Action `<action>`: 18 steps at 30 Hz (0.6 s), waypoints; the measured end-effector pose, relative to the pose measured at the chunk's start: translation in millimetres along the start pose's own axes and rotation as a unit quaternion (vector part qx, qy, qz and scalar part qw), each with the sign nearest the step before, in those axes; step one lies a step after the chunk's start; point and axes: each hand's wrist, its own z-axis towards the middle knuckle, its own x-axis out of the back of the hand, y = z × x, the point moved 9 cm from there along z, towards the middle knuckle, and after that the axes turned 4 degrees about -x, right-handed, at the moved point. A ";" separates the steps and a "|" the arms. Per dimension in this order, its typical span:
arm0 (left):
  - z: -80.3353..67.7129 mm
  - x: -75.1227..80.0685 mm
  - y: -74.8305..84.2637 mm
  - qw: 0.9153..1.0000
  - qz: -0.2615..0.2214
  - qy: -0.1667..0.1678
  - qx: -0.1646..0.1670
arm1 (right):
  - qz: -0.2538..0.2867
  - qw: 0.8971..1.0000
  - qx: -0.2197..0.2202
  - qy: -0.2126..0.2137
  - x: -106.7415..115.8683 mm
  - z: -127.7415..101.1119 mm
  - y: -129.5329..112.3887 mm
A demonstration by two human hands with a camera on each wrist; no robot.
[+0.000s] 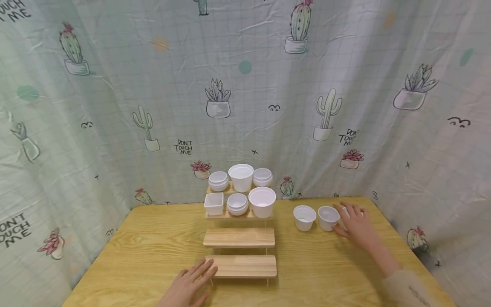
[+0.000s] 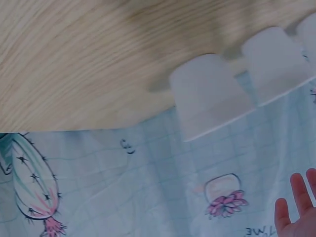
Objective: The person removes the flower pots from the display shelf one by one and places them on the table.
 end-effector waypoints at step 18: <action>0.6 1.5 -0.3 1.000 -0.010 -0.005 0.005 | 0.057 0.997 0.048 0.028 26.0 22.7 -65.3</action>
